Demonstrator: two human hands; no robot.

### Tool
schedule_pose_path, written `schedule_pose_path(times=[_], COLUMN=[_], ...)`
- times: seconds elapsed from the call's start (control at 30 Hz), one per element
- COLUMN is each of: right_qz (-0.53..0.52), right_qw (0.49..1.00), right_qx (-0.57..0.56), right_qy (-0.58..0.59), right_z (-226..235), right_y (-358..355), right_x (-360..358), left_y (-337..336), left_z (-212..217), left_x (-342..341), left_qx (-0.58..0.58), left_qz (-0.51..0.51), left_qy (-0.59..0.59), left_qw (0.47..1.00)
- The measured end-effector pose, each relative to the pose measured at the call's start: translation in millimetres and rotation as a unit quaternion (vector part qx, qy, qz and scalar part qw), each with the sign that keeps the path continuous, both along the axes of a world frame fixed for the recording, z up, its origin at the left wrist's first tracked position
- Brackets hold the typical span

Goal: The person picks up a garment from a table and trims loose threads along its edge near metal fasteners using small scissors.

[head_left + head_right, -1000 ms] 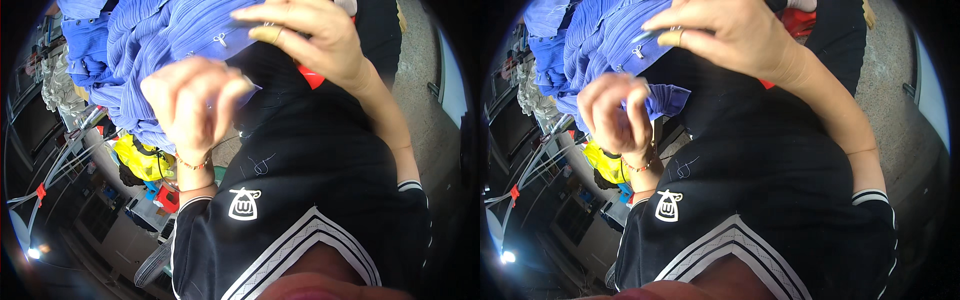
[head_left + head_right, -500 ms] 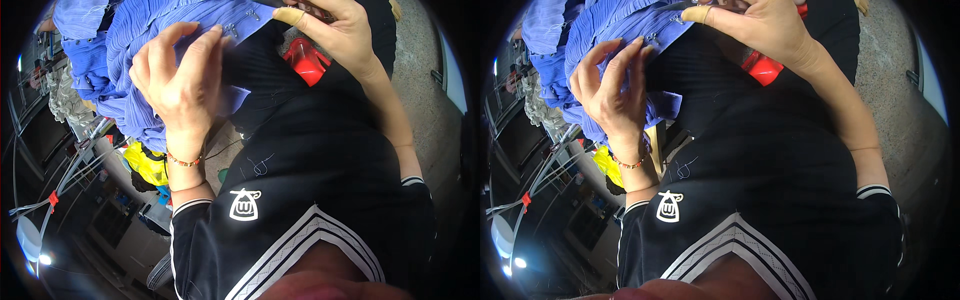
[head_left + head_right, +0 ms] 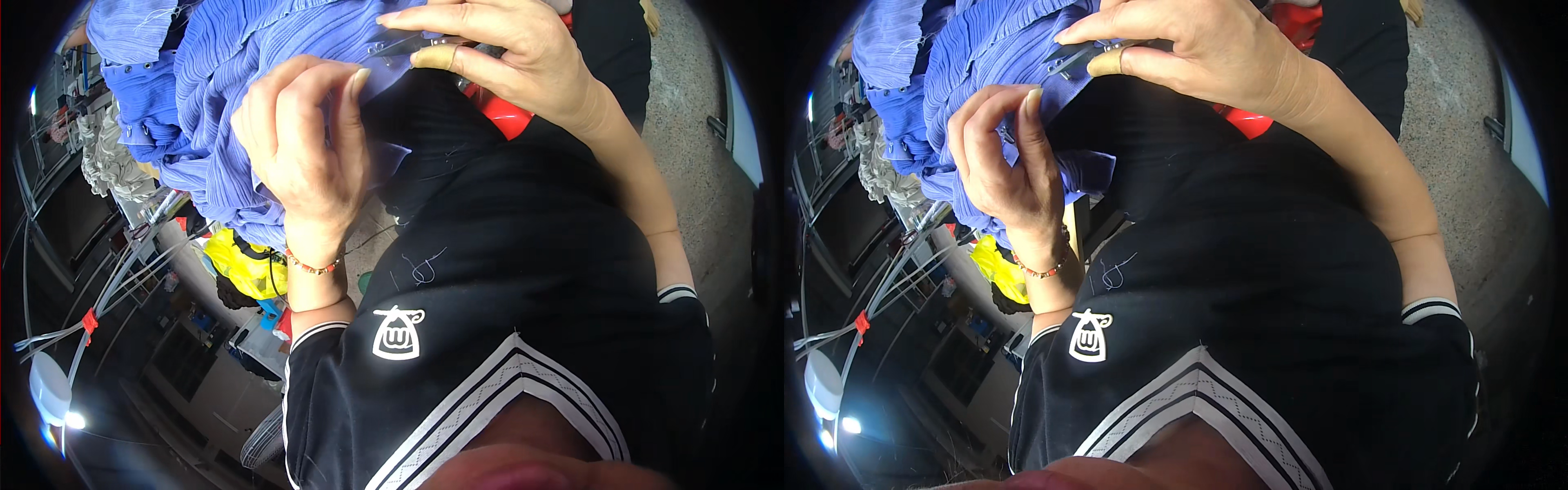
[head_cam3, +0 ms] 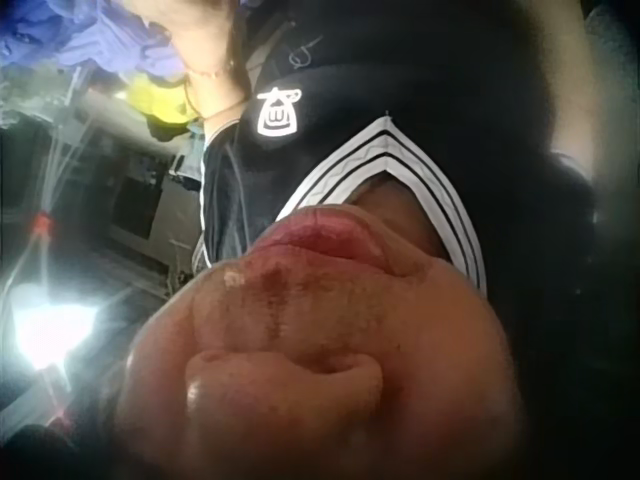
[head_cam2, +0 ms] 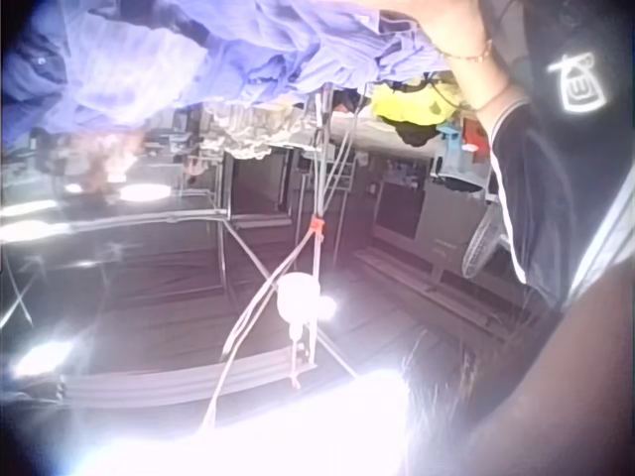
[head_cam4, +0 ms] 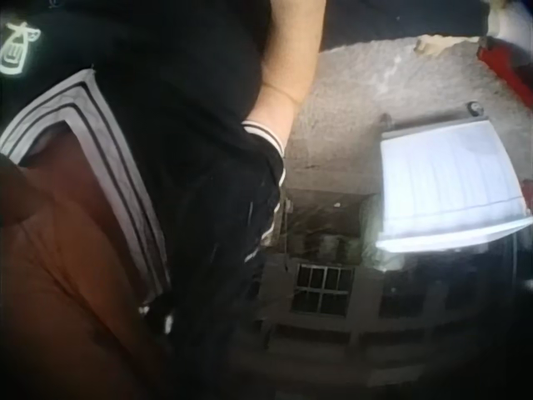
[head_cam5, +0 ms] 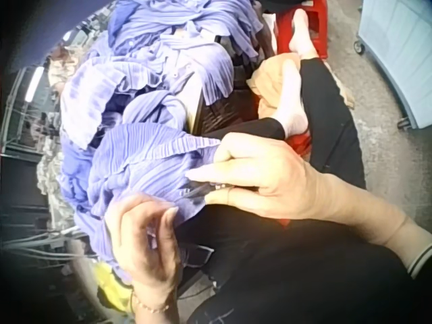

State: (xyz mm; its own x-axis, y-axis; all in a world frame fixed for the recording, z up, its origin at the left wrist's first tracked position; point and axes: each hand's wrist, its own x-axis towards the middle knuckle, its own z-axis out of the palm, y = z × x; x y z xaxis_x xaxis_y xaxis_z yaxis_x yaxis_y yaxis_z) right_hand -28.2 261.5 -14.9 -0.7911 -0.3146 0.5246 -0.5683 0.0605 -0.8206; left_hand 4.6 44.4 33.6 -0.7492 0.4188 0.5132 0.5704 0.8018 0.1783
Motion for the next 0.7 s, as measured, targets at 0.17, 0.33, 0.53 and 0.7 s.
schedule_pose_path(times=[0.17,0.33,0.53,0.7], right_qz=[0.004,0.002,-0.002,-0.010], right_qw=[1.000,1.000,0.999,0.999], right_qx=[0.012,0.029,0.033,0.034], right_qy=[0.006,0.011,0.034,0.030], right_z=[0.0,0.9,0.9,-2.3], right_y=[-2.1,-2.3,-1.3,-1.9], right_x=[-1.0,-0.3,-1.2,-0.8], left_y=[-1.4,-0.6,-0.3,0.4], left_z=[-3.9,-6.3,-6.2,-7.8], left_x=[0.7,0.8,0.8,0.9], left_qx=[0.002,0.024,0.047,0.066], left_qz=[0.009,0.015,0.019,0.023], left_qy=[0.002,0.001,-0.009,-0.007], left_qw=[1.000,1.000,0.999,0.998])
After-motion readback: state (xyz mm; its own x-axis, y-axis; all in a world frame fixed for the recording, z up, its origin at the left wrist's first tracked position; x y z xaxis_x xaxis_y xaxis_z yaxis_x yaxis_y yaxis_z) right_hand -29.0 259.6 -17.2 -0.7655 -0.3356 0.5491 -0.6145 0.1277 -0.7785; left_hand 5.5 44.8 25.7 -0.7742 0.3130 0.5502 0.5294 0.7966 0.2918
